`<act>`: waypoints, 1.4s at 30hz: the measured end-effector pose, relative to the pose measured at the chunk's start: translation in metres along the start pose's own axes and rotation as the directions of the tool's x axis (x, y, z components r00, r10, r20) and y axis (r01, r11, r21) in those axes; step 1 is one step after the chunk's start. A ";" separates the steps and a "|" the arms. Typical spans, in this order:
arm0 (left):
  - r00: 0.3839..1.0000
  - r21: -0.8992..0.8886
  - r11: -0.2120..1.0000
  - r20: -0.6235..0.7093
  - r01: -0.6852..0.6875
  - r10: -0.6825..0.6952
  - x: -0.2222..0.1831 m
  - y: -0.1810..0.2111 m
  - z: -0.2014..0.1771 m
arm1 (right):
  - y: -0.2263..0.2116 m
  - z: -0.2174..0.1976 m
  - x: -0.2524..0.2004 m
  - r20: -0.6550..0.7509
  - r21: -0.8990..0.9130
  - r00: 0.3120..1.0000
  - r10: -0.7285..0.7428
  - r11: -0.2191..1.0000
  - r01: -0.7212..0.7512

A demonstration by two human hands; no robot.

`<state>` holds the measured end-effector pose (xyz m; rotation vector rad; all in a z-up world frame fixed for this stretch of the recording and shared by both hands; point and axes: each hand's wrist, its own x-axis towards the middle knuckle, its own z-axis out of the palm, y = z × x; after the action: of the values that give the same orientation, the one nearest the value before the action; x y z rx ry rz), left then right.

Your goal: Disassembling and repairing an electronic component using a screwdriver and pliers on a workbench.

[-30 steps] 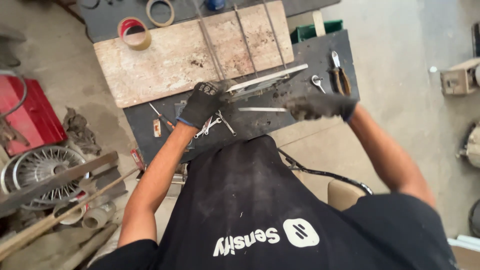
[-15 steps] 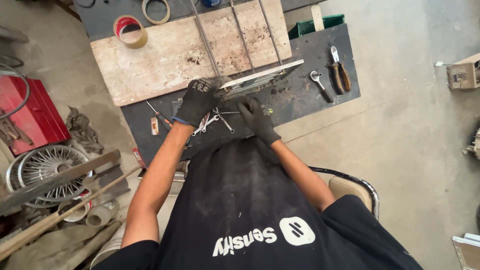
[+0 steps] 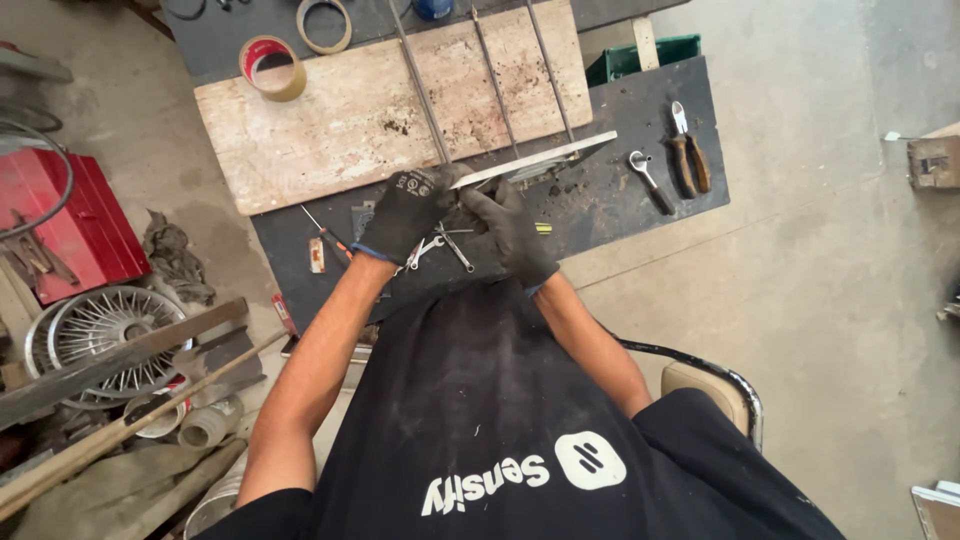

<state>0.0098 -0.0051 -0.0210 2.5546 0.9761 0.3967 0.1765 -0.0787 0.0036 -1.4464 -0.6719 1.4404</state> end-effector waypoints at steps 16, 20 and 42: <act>0.995 -0.118 0.993 0.095 0.011 0.001 0.001 -0.004 -0.006 | -0.009 -0.022 -0.006 0.160 -0.183 0.979 -0.127 0.971 0.156; 0.998 -0.192 0.981 0.040 -0.031 0.039 0.003 -0.014 0.003 | 0.012 -0.024 0.006 0.097 -0.072 0.990 -0.107 0.991 0.115; 0.969 -0.162 0.974 0.213 0.157 -0.121 0.000 -0.016 0.005 | 0.054 -0.098 0.000 -0.092 -0.651 0.956 0.279 0.709 -0.270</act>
<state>0.0025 0.0049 -0.0329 2.2970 0.9895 0.1713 0.2581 -0.1232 -0.0589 -2.1666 -1.0857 1.5077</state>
